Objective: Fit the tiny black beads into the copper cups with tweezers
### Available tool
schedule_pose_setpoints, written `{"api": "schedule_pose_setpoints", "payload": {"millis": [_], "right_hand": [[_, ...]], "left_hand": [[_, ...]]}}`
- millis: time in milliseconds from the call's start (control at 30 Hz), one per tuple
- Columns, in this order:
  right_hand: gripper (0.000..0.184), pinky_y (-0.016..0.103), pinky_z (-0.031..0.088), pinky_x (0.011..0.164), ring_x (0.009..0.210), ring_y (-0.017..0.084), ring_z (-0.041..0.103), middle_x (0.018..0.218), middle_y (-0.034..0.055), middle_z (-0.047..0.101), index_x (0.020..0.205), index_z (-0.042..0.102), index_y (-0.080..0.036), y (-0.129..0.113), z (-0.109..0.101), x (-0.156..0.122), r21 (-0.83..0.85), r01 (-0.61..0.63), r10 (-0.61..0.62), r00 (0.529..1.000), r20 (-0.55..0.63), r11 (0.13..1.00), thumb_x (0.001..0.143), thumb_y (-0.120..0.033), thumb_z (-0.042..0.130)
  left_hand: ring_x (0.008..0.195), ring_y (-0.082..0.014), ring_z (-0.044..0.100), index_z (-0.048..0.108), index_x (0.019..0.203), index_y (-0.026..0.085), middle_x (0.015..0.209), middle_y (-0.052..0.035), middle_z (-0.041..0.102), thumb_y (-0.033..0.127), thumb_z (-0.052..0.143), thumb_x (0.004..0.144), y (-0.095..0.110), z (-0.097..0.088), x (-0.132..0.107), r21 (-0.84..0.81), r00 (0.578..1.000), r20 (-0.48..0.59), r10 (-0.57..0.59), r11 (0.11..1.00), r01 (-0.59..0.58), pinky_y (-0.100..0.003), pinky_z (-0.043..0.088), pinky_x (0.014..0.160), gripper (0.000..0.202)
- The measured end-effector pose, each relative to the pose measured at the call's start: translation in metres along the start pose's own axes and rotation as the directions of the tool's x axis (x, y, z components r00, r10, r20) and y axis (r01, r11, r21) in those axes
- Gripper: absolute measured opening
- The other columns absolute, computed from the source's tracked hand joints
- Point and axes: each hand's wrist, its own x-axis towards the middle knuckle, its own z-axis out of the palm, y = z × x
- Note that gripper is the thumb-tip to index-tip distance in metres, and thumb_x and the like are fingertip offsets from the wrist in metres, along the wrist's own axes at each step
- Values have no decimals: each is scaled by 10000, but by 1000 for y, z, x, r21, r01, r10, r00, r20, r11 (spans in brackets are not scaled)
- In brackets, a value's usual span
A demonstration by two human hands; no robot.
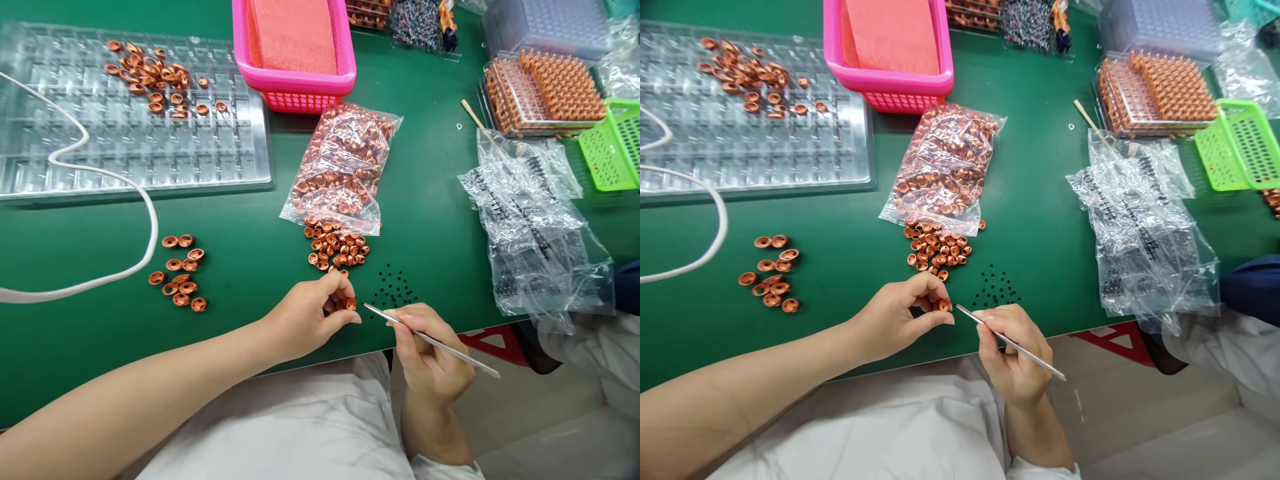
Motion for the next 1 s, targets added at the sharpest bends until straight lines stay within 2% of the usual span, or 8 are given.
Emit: {"api": "schedule_pose_setpoints", "payload": {"millis": [167,500,700,1000], "right_hand": [[335,389,619,662,815,215,741,943,38,782,1103,700,-235,-7,5,0,23,-32,30,996,85,999,858,-7,687],[340,377,612,686,824,203,738,940,40,785,1102,699,-231,-7,9,0,-26,8,-5,994,110,1000,854,1,693],[324,378,613,687,817,198,733,938,36,784,1087,697,-239,-7,8,2,-57,10,-2,991,130,998,858,-9,694],[310,357,613,709,815,191,731,924,23,775,1061,694,-239,-6,2,5,-108,1,17,985,171,994,855,-7,693]], "left_hand": [[669,-107,643,570,891,200,782,42,669,187,724,869,-1,2,-1,53,998,-27,61,997,-60,-208,517,645,156],[633,-93,631,605,884,177,749,47,665,133,758,865,-4,2,-3,215,968,-83,236,953,-214,-173,498,602,160],[712,-122,683,718,1099,131,849,-31,740,129,727,901,-8,2,-5,253,931,-63,360,908,-334,-204,557,677,198],[767,-138,738,711,1138,89,949,-94,749,110,562,943,-6,-3,-4,145,969,39,245,958,-248,-214,612,699,246]]}}
